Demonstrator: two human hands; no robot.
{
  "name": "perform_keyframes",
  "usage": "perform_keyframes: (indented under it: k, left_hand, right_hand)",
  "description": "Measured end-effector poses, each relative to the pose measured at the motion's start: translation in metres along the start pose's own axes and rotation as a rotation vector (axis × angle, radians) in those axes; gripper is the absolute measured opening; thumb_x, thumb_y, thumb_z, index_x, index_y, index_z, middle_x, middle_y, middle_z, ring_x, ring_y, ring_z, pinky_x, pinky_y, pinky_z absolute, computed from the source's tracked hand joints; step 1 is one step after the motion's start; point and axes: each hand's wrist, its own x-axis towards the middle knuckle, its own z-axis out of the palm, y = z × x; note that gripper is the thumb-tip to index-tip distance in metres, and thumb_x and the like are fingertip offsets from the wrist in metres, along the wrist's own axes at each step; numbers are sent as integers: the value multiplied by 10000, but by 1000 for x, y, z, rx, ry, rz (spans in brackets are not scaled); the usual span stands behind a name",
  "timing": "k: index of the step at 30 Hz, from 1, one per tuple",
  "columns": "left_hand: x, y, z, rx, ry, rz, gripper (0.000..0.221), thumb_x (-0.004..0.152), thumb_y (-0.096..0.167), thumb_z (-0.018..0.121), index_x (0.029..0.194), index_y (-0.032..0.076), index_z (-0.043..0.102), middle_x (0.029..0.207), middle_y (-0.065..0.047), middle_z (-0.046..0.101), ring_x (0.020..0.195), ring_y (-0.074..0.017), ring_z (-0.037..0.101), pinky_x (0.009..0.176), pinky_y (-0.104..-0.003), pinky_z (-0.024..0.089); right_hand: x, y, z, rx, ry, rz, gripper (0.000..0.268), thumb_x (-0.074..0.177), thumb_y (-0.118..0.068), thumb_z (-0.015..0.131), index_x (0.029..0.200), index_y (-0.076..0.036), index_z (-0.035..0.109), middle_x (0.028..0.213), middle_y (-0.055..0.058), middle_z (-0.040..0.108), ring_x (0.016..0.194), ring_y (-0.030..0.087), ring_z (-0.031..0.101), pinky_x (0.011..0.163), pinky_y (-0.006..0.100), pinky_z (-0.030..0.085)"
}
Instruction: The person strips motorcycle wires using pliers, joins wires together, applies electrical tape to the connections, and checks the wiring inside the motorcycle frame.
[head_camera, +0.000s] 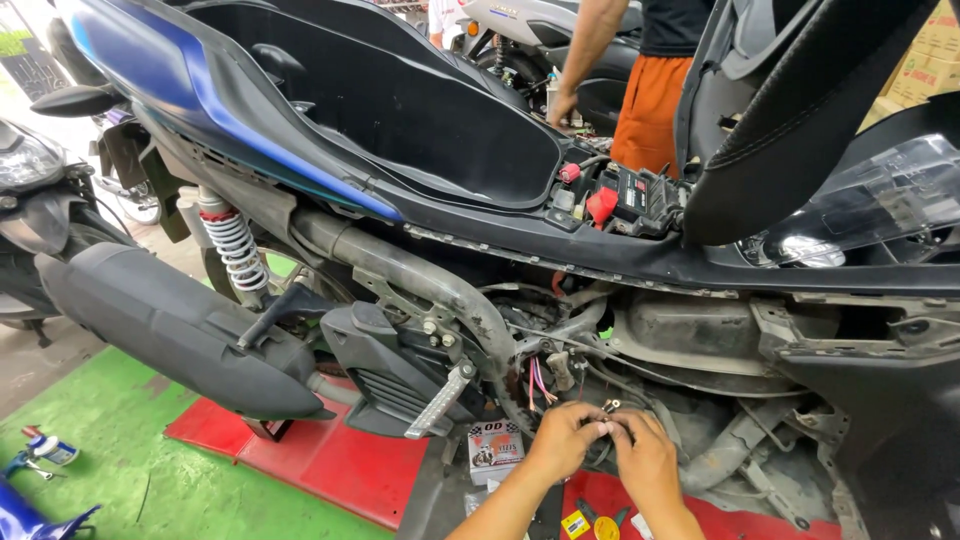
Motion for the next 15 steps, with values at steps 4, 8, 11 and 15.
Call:
perform_keyframes:
  k: [4,8,11,15]
  left_hand:
    - [-4,6,-2,7,-2,-33,125,942,246,724,1009,148,767,998,-45,734,942,-201,657,845,-338,494]
    - [-5,8,-3,14,4,-39,124,938,262,720,992,155,751,992,-40,726,932,-202,655,827,-340,491]
    - [-6,7,-4,8,3,-41,131,938,254,704,1011,152,746,1014,-51,715,954,-211,656,847,-339,496]
    - [-15,31,-11,14,-28,-94,124,990,219,655,1033,126,725,1045,-49,698,975,-208,643,868,-359,499]
  right_hand:
    - [1,-1,0,-32,-86,117,184,934,-278,627,1019,-159,737,1052,34,769,1031,261,712,942,408,535]
    - [3,5,0,-40,-117,152,190,918,-301,641,1031,-190,745,1069,13,793,1049,258,717,961,390,525]
    - [5,5,-2,-62,-135,161,199,907,-329,652,1022,-206,758,1069,-5,803,1043,252,723,960,378,522]
    - [5,7,-4,-117,-176,191,239,908,-402,632,1019,-234,761,1062,-22,812,1036,255,738,959,368,518]
